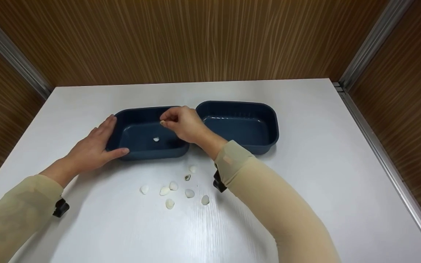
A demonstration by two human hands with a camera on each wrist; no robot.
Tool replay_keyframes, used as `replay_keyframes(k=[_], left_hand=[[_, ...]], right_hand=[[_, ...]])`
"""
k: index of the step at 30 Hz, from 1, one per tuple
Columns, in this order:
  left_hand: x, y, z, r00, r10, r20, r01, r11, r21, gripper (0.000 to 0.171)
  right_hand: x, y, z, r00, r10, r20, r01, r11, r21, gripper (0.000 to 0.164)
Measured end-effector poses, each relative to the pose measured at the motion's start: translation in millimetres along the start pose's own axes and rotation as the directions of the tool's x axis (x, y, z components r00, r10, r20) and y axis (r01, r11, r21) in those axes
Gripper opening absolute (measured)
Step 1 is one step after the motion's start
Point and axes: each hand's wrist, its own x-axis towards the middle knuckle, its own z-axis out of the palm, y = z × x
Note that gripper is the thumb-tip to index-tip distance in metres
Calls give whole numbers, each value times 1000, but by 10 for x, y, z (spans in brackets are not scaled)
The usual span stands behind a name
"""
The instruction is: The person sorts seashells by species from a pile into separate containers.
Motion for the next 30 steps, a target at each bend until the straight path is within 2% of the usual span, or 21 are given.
replay_keyframes(k=[11,18,24,30], left_hand=[[32,-7,3,1000,-3,11,2,1000,25,122],[35,-1,0,1000,-3,20,3,1000,27,123],[31,-15,-2,1000,-5,25,5,1000,30,123],[14,-29,-8,1000,-10,25,10,999,31,123]], right_hand=[[117,43,97,1000,28,-14,-28,999,20,14],[151,62,83,996,42,-79,-43,999,-17,17],[76,23,-11,995,34,-98,-36,999,-19,18],[-114,-55,-144,996,-48,-70,46,998,-40,17]])
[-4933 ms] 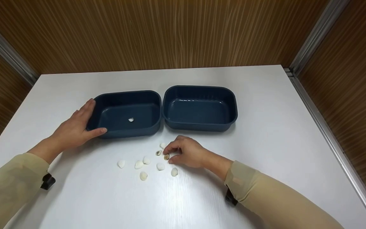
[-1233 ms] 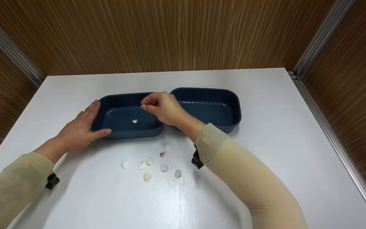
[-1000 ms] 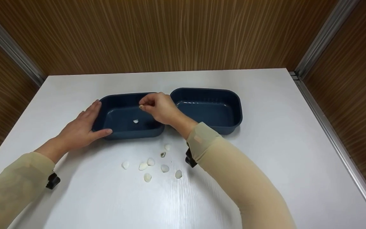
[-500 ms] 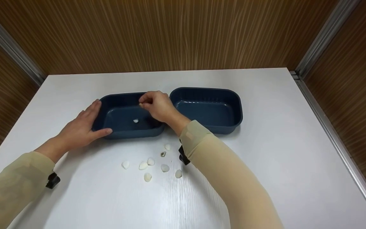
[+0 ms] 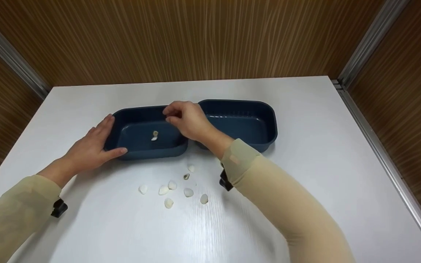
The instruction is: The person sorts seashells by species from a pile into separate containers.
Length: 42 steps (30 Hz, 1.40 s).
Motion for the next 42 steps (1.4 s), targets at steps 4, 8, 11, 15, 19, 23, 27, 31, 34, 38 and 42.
replay_keyframes(k=[4,8,11,15,19,23,27,31,34,38,42], left_hand=[[-5,-6,-9,1000,8,-8,-8,1000,-5,123],[-20,-24,-10,1000,14,-17,-14,1000,-7,122],[-30,-37,-6,1000,12,-19,-13,1000,-6,122],[-29,-44,1,1000,14,-22,-14,1000,-6,122],[-18,-35,3,1000,13,-16,-13,1000,-6,122],[-11,-28,2,1000,9,-17,-10,1000,-9,122],[-10,-21,1,1000,8,-21,-8,1000,-10,123],[-10,-12,3,1000,10,-25,-10,1000,-8,123],[-4,-5,2,1000,10,-19,-10,1000,-2,123],[6,0,3,1000,12,-12,-12,1000,9,122],[6,-2,6,1000,14,-12,-13,1000,13,121]], right_hand=[[-185,-53,-84,998,-47,28,48,999,-12,16],[-383,-65,-121,995,-86,59,86,996,-1,15],[-533,-54,-128,990,-105,95,102,994,29,16],[-723,-6,-119,984,-104,143,95,993,69,16],[-887,92,-93,980,-80,181,63,993,101,16],[-1019,207,-45,975,-55,214,32,994,108,16],[-1118,334,15,968,-37,248,12,995,101,18],[-1184,472,74,953,-14,301,-22,993,115,20],[-1213,545,99,941,-1,340,-47,990,133,22],[-1223,588,105,933,-2,359,-54,988,147,27],[-1217,611,123,929,-4,370,-51,989,137,31]])
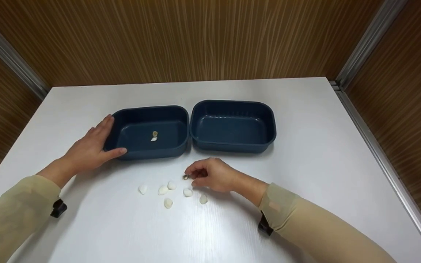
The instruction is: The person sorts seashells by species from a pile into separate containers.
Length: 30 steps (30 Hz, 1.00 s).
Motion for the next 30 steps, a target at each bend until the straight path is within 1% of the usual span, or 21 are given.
replay_keyframes(k=[6,12,16,22,30], left_hand=[[0,2,2,1000,2,1,-2,1000,-8,121],[4,5,-7,1000,-3,5,3,1000,-12,121],[3,2,-5,1000,-3,1,3,1000,-10,121],[8,1,5,1000,5,-2,-5,1000,-12,121],[2,8,-14,1000,-9,10,9,1000,-6,122]], right_hand=[[-1,33,38,1000,-5,-7,5,1000,-30,33],[1,50,60,999,-50,-16,48,995,-85,34],[8,53,66,997,-74,-12,73,992,-99,36],[-3,65,75,996,-87,-13,85,988,-128,36],[6,60,76,996,-88,-3,86,981,-176,36]])
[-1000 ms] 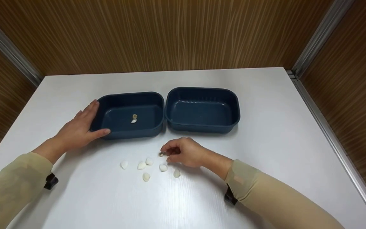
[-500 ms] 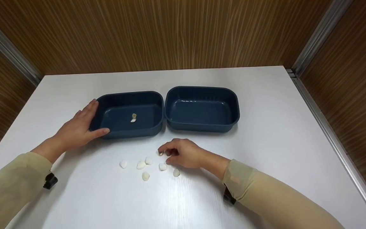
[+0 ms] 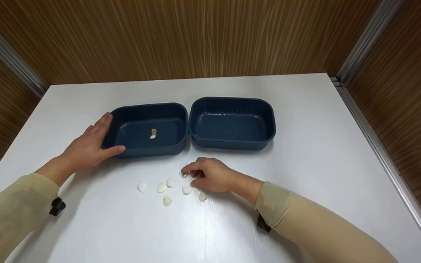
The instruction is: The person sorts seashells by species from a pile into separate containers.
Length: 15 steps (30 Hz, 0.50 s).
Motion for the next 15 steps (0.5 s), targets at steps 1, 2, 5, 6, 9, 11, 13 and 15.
replay_keyframes(k=[1,2,5,6,9,11,13,15], left_hand=[[0,1,-1,1000,1,0,-1,1000,1,121],[-1,2,-3,1000,1,-2,-1,1000,2,121],[1,0,-1,1000,5,-4,-5,1000,1,121],[1,-1,-1,1000,5,-4,-5,1000,1,121],[-2,-2,0,1000,4,-4,-4,1000,-1,120],[-4,-3,0,1000,4,-4,-4,1000,-2,120],[-5,-2,-2,1000,3,-4,-3,1000,-1,121],[-3,0,-4,1000,3,-5,-3,1000,0,121]], right_hand=[[2,-2,0,1000,-1,1,1,1000,-1,36],[2,-4,0,1000,-2,0,2,1000,-4,35],[2,-7,3,1000,2,-2,-2,1000,-8,32],[2,-9,4,1000,4,-3,-4,1000,-10,31],[2,-13,6,1000,9,-8,-9,1000,-18,30],[1,-15,8,1000,11,-11,-12,1000,-24,30],[2,-17,10,1000,15,-13,-15,1000,-25,29],[2,-18,13,1000,18,-16,-18,999,-29,29]])
